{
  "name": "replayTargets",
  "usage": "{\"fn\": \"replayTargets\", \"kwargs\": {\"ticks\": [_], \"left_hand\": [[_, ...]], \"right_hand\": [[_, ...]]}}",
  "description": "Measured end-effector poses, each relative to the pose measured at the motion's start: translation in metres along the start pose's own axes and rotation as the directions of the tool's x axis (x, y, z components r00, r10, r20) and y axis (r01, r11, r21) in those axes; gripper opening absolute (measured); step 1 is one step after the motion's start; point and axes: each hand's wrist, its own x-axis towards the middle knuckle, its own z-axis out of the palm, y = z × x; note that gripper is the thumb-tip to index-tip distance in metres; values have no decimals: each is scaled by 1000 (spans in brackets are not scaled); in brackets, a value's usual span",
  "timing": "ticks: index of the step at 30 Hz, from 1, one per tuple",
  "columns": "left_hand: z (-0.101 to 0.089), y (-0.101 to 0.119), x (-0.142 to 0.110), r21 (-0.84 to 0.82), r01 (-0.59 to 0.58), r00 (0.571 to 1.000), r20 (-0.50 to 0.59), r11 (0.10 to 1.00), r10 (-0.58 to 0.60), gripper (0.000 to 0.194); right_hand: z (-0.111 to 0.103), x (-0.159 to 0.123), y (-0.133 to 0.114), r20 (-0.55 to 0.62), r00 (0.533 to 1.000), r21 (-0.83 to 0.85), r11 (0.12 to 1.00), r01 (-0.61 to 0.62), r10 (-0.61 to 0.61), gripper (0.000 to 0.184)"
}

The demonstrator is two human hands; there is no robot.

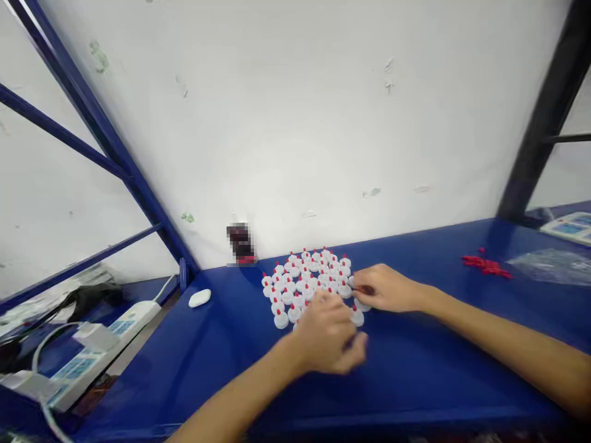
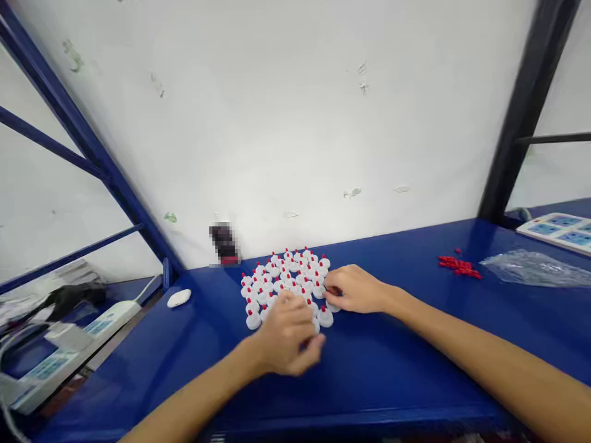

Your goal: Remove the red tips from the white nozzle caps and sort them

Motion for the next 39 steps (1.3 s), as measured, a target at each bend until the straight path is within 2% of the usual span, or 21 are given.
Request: {"fn": "replayTargets", "kwargs": {"ticks": [3,5,9,12,14,20,25,31,34,37,39], "left_hand": [[27,27,13,-135,-153,969,173,979,175,30],[39,36,20,-207,-152,956,216,966,196,25],[48,32,29,-320,-38,958,256,947,126,21],[45,25,28,-379,74,960,279,922,38,19],[42,20,25,-396,132,956,292,909,-11,17],[29,-8,11,-371,272,931,335,888,-145,19],[29,-27,1,-355,398,900,328,846,-286,17],[37,-27,4,-261,551,828,287,793,-481,18],[36,-27,3,-178,615,781,273,768,-562,19],[34,-29,-1,-99,649,742,300,754,-600,17],[33,-32,-3,-74,641,739,329,764,-588,18]], "right_hand": [[8,2,-1,-40,999,-24,1000,-16,15,28],[11,2,1,-86,996,-13,999,-31,29,29],[13,0,7,-233,969,76,995,-72,88,33],[11,-2,12,-334,936,144,987,-67,112,34],[10,-2,13,-360,925,172,983,-58,117,34],[12,-1,10,-325,939,188,981,-54,114,35],[16,-1,7,-288,951,210,976,-54,115,33],[22,0,-1,-267,958,97,992,-76,99,29],[22,0,-7,-220,970,94,992,-82,101,30],[22,1,-10,-151,983,131,988,-84,103,28],[23,1,-10,-124,987,144,986,-85,103,26]]}}
